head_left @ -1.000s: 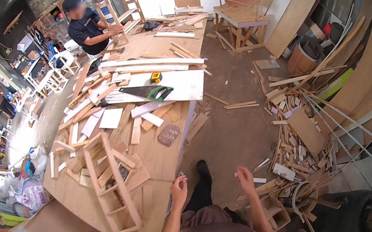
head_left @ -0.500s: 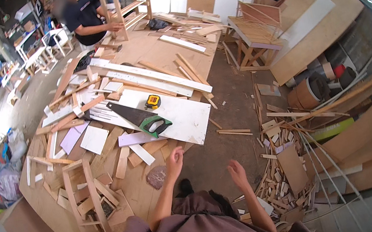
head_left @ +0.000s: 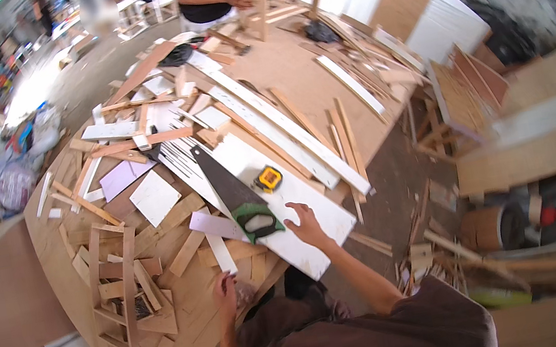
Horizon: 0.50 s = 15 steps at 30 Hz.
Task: The person organizes wooden boards on a table, measures a rectangular frame using a tape measure, and hammers a nail into a wooden board.
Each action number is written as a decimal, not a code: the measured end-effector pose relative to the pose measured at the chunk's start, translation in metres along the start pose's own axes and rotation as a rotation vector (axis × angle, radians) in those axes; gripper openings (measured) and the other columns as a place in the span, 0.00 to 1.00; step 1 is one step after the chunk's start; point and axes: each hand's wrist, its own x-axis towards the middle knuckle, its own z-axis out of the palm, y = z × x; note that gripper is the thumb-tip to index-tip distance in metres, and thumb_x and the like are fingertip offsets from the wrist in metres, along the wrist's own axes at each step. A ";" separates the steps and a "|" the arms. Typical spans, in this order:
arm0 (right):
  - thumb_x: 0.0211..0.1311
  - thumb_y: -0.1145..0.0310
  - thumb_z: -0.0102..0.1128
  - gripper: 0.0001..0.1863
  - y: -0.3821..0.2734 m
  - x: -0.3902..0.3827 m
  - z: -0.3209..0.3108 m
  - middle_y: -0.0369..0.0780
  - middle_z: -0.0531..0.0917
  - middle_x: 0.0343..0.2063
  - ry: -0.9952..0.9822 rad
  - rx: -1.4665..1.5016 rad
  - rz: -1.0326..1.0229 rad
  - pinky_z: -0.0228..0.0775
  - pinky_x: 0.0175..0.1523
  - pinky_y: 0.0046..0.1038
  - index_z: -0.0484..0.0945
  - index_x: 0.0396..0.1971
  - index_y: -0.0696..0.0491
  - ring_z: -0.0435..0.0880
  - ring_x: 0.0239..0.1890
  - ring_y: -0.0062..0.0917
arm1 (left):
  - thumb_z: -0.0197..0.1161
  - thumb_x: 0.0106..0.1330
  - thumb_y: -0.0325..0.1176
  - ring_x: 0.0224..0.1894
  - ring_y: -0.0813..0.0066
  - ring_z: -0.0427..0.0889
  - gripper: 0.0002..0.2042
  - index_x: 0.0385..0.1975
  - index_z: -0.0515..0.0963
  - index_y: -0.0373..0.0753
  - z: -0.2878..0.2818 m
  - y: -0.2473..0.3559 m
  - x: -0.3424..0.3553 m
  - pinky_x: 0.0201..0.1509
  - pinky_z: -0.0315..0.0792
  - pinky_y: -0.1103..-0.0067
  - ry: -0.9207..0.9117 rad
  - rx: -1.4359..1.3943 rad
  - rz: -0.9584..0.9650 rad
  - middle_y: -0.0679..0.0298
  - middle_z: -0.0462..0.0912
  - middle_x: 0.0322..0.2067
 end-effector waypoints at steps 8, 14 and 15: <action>0.51 0.57 0.74 0.39 0.002 0.153 0.026 0.47 0.64 0.64 -0.329 -0.432 -0.024 0.68 0.59 0.50 0.68 0.65 0.40 0.67 0.63 0.46 | 0.55 0.76 0.33 0.47 0.75 0.81 0.16 0.57 0.76 0.31 0.052 0.032 -0.016 0.55 0.73 0.78 0.336 -0.095 -0.208 0.62 0.84 0.45; 0.54 0.61 0.70 0.27 -0.104 0.103 -0.030 0.46 0.73 0.57 -0.277 0.120 -0.311 0.68 0.62 0.42 0.78 0.57 0.46 0.74 0.57 0.44 | 0.55 0.78 0.35 0.55 0.76 0.77 0.19 0.64 0.71 0.36 0.092 0.092 -0.029 0.59 0.71 0.78 0.372 -0.169 -0.115 0.57 0.77 0.57; 0.55 0.62 0.69 0.28 -0.114 0.087 -0.035 0.47 0.73 0.56 -0.321 0.281 -0.266 0.68 0.62 0.41 0.77 0.58 0.48 0.74 0.56 0.45 | 0.57 0.76 0.34 0.57 0.75 0.76 0.20 0.65 0.69 0.37 0.093 0.113 -0.025 0.60 0.71 0.76 0.352 -0.085 -0.043 0.56 0.76 0.58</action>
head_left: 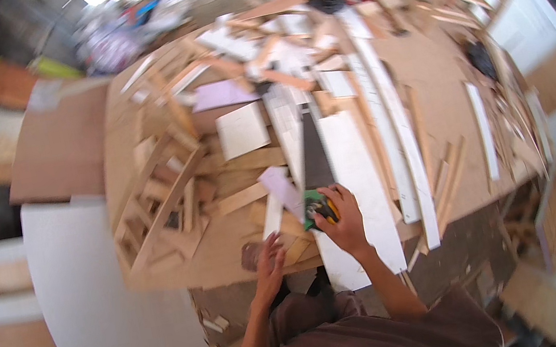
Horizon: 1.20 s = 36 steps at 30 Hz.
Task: The person organizes wooden boards on a table, measures a rectangular frame using a tape measure, and hammers a nail into a wooden board.
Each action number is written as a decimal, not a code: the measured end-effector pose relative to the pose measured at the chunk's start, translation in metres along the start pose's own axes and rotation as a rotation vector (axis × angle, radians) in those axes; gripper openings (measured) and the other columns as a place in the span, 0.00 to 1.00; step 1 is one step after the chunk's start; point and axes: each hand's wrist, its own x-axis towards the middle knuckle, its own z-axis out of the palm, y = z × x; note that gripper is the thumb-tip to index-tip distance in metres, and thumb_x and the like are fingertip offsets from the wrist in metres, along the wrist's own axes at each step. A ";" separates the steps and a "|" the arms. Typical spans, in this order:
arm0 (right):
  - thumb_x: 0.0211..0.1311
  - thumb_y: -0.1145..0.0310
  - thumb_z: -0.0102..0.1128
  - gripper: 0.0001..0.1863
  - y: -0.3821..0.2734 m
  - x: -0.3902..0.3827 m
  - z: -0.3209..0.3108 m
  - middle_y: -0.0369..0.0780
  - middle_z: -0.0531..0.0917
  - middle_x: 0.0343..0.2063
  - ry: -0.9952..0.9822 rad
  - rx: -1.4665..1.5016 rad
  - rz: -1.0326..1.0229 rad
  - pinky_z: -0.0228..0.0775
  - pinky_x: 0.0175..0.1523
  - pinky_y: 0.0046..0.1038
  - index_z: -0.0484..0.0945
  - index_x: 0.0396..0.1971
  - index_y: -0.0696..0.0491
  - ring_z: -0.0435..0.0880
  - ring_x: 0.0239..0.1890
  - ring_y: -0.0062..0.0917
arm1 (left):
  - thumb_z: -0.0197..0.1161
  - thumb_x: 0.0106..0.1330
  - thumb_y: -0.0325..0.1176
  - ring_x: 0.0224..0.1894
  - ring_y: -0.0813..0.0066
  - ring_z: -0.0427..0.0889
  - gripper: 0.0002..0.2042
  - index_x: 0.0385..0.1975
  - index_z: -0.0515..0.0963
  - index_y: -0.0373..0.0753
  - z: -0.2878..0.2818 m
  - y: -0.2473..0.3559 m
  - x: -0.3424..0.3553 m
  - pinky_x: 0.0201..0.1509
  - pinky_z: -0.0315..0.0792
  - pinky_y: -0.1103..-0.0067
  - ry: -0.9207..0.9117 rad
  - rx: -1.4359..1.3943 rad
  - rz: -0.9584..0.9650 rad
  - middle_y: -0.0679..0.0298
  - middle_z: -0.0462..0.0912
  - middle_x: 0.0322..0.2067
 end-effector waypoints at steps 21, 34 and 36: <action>0.51 0.38 0.71 0.44 -0.253 -0.211 0.279 0.45 0.80 0.55 -1.124 0.006 -0.272 0.69 0.63 0.38 0.72 0.63 0.50 0.77 0.61 0.41 | 0.61 0.75 0.35 0.40 0.77 0.85 0.12 0.46 0.79 0.30 -0.298 -0.074 -0.234 0.43 0.80 0.80 0.748 -0.409 0.057 0.62 0.85 0.38; 0.45 0.49 0.82 0.43 -0.264 -0.141 0.402 0.43 0.79 0.56 -1.100 0.155 -0.272 0.68 0.65 0.34 0.74 0.61 0.51 0.77 0.59 0.36 | 0.56 0.78 0.38 0.43 0.75 0.83 0.12 0.47 0.75 0.35 -0.474 -0.107 -0.202 0.52 0.78 0.76 0.699 -0.412 0.127 0.61 0.84 0.43; 0.45 0.50 0.82 0.43 -0.260 -0.111 0.428 0.43 0.79 0.56 -1.103 0.169 -0.245 0.67 0.65 0.33 0.74 0.61 0.51 0.77 0.60 0.35 | 0.56 0.78 0.39 0.42 0.75 0.83 0.12 0.47 0.76 0.35 -0.494 -0.111 -0.169 0.52 0.78 0.76 0.705 -0.403 0.078 0.62 0.83 0.43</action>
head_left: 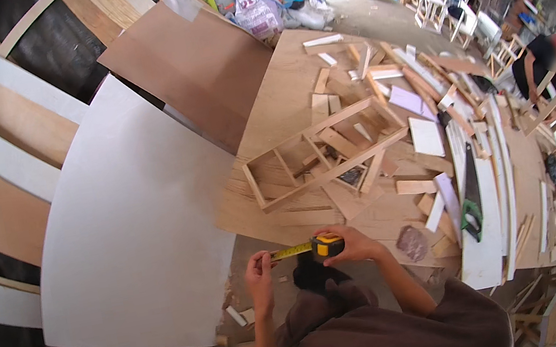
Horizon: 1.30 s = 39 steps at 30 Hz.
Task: The person organizes wooden boards on a table, measures a rectangular frame using a tape measure, and hammers a nail into a wooden board.
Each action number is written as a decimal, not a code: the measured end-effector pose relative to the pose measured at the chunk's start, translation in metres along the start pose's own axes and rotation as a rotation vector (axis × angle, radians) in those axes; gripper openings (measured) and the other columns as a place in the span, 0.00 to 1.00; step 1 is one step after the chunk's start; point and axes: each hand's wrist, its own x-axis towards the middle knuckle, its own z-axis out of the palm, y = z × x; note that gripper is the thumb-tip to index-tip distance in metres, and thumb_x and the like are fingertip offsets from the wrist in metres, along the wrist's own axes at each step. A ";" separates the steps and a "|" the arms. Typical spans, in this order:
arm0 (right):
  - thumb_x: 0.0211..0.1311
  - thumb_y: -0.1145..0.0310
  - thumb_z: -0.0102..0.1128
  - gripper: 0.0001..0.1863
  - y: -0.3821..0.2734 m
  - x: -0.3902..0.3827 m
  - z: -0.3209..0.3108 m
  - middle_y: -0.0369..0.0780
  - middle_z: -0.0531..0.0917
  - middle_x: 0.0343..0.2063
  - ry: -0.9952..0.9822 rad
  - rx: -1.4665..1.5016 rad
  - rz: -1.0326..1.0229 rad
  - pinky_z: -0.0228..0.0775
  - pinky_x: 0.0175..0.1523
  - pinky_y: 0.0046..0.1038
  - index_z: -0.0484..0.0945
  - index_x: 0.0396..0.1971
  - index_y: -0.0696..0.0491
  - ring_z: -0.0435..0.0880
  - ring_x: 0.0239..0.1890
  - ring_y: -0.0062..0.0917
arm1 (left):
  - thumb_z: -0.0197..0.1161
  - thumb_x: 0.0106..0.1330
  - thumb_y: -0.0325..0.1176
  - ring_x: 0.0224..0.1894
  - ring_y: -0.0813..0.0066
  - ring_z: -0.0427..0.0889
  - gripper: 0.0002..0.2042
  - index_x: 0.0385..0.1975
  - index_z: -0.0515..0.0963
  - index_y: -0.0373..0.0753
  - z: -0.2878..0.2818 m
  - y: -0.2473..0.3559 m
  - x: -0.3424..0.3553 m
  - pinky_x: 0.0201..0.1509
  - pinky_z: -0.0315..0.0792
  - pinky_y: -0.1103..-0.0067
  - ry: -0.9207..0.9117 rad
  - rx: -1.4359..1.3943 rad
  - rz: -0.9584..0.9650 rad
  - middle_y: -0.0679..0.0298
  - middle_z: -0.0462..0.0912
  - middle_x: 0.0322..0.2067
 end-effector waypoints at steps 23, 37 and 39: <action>0.53 0.64 0.79 0.28 -0.016 0.146 0.052 0.35 0.77 0.38 1.167 0.502 0.474 0.72 0.43 0.21 0.71 0.49 0.53 0.77 0.39 0.18 | 0.65 0.72 0.37 0.33 0.78 0.84 0.14 0.48 0.78 0.33 0.000 -0.017 0.258 0.41 0.78 0.80 -0.511 0.070 -0.481 0.65 0.85 0.36; 0.44 0.64 0.78 0.27 -0.024 0.182 0.045 0.46 0.77 0.41 1.167 -0.193 0.532 0.72 0.51 0.35 0.76 0.44 0.56 0.78 0.45 0.36 | 0.75 0.55 0.38 0.62 0.55 0.68 0.22 0.50 0.82 0.43 -0.021 -0.040 0.295 0.66 0.63 0.62 -0.735 0.703 0.424 0.55 0.74 0.58; 0.42 0.62 0.78 0.28 -0.007 0.193 0.023 0.46 0.78 0.39 1.065 -0.243 0.451 0.72 0.50 0.36 0.76 0.44 0.54 0.79 0.44 0.37 | 0.75 0.53 0.38 0.68 0.49 0.61 0.23 0.52 0.82 0.46 -0.017 -0.039 0.294 0.70 0.59 0.59 -0.721 0.751 0.468 0.53 0.66 0.66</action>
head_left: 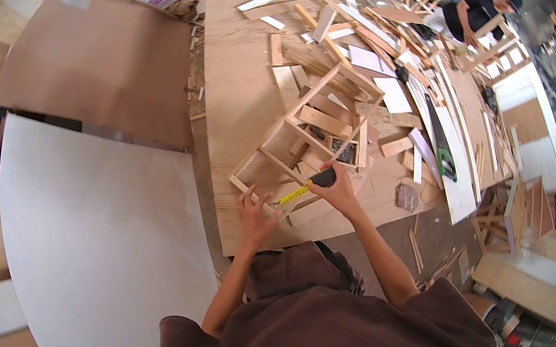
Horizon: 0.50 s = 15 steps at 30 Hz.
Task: The person organizes wooden boards on a table, measures a rectangular frame using a tape measure, and hammers a nail into a wooden board.
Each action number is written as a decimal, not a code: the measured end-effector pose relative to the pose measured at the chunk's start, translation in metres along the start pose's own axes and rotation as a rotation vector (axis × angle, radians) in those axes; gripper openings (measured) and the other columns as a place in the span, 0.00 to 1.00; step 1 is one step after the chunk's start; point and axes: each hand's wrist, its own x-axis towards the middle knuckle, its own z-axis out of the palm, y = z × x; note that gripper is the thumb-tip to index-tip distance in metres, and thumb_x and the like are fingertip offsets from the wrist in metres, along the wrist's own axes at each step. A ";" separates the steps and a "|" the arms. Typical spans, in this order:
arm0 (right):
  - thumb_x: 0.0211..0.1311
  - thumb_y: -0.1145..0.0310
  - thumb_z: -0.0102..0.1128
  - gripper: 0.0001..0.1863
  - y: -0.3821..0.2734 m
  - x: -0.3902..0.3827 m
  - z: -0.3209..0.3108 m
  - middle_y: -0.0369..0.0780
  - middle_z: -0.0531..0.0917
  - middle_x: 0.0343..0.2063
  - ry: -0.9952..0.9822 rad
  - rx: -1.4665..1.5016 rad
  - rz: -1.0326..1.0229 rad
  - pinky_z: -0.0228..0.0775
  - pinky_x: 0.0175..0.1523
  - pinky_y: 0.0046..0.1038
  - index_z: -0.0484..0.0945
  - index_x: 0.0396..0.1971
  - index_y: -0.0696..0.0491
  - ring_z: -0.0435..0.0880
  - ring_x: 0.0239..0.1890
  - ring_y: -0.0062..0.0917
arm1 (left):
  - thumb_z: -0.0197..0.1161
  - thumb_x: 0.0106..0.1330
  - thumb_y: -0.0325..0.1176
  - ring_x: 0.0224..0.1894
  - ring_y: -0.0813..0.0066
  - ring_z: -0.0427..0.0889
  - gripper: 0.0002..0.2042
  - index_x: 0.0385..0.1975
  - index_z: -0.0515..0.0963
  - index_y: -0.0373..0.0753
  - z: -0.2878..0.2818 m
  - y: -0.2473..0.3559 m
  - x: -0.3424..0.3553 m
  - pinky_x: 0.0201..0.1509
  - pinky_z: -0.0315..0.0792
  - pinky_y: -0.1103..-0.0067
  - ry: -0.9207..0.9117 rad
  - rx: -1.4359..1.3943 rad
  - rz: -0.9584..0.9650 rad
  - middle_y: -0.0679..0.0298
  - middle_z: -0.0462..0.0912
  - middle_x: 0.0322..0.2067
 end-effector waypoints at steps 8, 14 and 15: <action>0.39 0.59 0.79 0.29 0.016 0.094 0.053 0.43 0.77 0.40 -0.483 0.070 -0.197 0.72 0.49 0.34 0.75 0.42 0.52 0.78 0.43 0.35 | 0.74 0.53 0.39 0.72 0.48 0.56 0.20 0.49 0.84 0.47 0.027 -0.010 -0.013 0.74 0.54 0.57 0.166 0.121 -0.234 0.52 0.60 0.71; 0.41 0.58 0.80 0.28 0.031 0.123 0.057 0.39 0.79 0.38 -0.744 0.280 0.136 0.72 0.46 0.30 0.75 0.42 0.51 0.78 0.41 0.26 | 0.72 0.54 0.38 0.72 0.50 0.58 0.17 0.45 0.85 0.45 0.055 0.011 -0.010 0.73 0.54 0.58 0.274 0.153 -0.390 0.54 0.61 0.72; 0.42 0.59 0.80 0.28 0.035 0.117 0.058 0.37 0.79 0.37 -0.740 0.269 0.118 0.72 0.45 0.28 0.75 0.42 0.50 0.78 0.40 0.23 | 0.72 0.54 0.38 0.72 0.51 0.59 0.17 0.45 0.85 0.45 0.057 0.014 -0.011 0.73 0.55 0.58 0.280 0.158 -0.433 0.54 0.62 0.72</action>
